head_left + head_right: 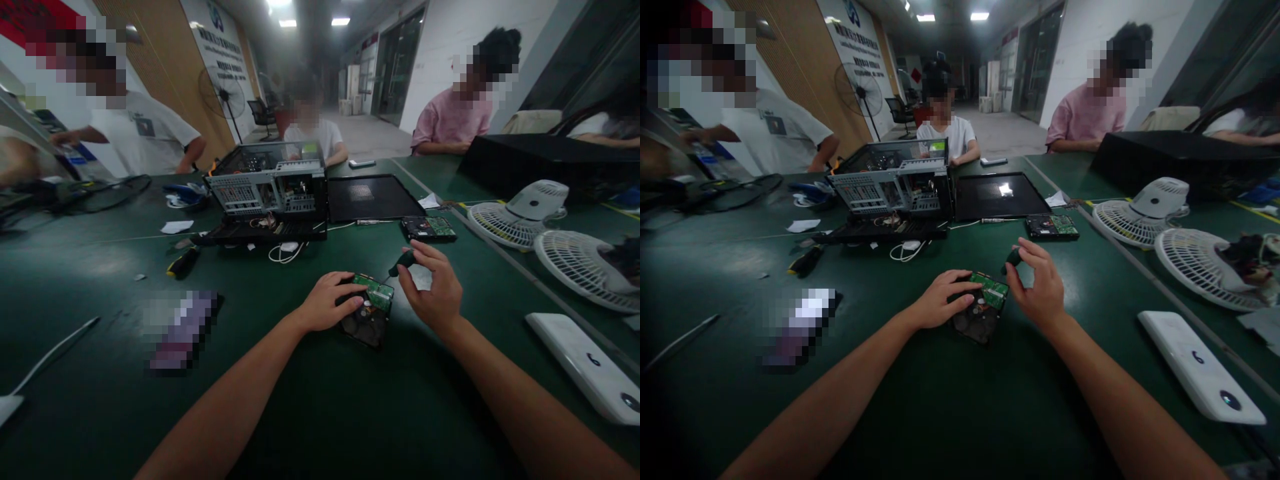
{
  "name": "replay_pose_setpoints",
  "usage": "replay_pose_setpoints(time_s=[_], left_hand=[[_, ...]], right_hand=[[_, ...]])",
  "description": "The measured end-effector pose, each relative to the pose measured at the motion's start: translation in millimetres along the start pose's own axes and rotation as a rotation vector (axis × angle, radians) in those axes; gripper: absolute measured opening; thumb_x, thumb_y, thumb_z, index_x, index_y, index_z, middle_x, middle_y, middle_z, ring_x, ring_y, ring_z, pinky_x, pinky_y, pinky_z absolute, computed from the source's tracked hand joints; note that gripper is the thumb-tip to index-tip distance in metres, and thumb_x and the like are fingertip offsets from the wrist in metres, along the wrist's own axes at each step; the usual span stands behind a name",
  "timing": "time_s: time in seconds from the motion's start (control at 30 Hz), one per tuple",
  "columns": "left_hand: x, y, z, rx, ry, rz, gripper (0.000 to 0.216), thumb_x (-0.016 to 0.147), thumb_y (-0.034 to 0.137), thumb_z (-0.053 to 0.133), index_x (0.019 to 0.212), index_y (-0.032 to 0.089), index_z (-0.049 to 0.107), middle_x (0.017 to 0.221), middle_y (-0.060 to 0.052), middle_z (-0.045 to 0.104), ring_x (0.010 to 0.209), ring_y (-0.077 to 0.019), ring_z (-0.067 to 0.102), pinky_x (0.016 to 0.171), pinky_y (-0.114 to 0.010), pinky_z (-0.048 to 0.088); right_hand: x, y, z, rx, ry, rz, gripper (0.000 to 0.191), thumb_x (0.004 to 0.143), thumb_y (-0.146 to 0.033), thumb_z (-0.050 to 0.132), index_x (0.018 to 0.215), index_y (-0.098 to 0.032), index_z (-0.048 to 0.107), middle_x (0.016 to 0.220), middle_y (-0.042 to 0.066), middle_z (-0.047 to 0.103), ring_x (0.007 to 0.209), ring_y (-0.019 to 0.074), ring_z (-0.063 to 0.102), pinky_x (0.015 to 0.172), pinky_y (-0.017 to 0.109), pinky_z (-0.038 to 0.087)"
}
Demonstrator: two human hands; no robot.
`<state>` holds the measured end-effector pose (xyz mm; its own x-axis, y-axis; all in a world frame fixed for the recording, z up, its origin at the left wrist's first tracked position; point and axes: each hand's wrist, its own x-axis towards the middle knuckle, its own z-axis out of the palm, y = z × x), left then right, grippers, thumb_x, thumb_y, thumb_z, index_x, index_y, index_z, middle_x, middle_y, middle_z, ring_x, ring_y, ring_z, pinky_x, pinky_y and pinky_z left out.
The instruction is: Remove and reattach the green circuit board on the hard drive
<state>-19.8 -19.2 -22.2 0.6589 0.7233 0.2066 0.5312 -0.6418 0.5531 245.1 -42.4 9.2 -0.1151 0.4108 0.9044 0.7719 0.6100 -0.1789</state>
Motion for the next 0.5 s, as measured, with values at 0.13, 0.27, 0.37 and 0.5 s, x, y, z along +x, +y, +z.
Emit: replay_pose_setpoints(time_s=[0.13, 0.27, 0.37, 0.5], left_hand=[[-0.3, -0.4, -0.5, 0.001, 0.000, -0.007, 0.043, 0.104, 0.055, 0.049, 0.141, 0.039, 0.063, 0.155, -0.003, 0.051, 0.145, -0.0294, 0.043, 0.121, -0.057, 0.032], [-0.5, 0.0, -1.1, -0.002, -0.001, 0.001, 0.043, 0.104, 0.055, 0.048, 0.141, 0.038, 0.063, 0.155, -0.004, 0.051, 0.144, -0.0291, 0.043, 0.121, -0.055, 0.033], [-0.5, 0.4, -1.3, -0.005, -0.002, 0.002, 0.044, 0.104, 0.056, 0.048, 0.141, 0.038, 0.063, 0.154, -0.004, 0.051, 0.144, -0.0289, 0.044, 0.120, -0.054, 0.034], [-0.6, 0.1, -1.6, -0.005, -0.001, -0.001, 0.044, 0.104, 0.056, 0.048, 0.142, 0.038, 0.062, 0.155, -0.004, 0.051, 0.144, -0.0292, 0.044, 0.120, -0.055, 0.034]], right_hand=[[2.0, -1.0, -1.2, -0.021, 0.012, -0.006, 0.049, 0.085, -0.020, 0.077, 0.128, -0.027, 0.053, 0.122, 0.010, 0.068, 0.111, 0.0279, 0.069, 0.092, 0.051, 0.061], [2.9, -1.6, -4.1, -0.042, 0.009, 0.000, 0.048, 0.084, -0.020, 0.077, 0.127, -0.027, 0.057, 0.116, 0.010, 0.066, 0.107, 0.0281, 0.068, 0.090, 0.051, 0.060], [1.3, -0.2, -3.7, 0.028, -0.030, 0.017, 0.048, 0.086, -0.017, 0.071, 0.131, -0.025, 0.055, 0.121, 0.011, 0.066, 0.113, 0.0287, 0.067, 0.094, 0.051, 0.059], [-1.6, 1.1, -1.1, 0.014, -0.057, 0.058, 0.048, 0.089, -0.020, 0.070, 0.133, -0.025, 0.054, 0.118, 0.010, 0.067, 0.104, 0.0260, 0.068, 0.087, 0.046, 0.061]])
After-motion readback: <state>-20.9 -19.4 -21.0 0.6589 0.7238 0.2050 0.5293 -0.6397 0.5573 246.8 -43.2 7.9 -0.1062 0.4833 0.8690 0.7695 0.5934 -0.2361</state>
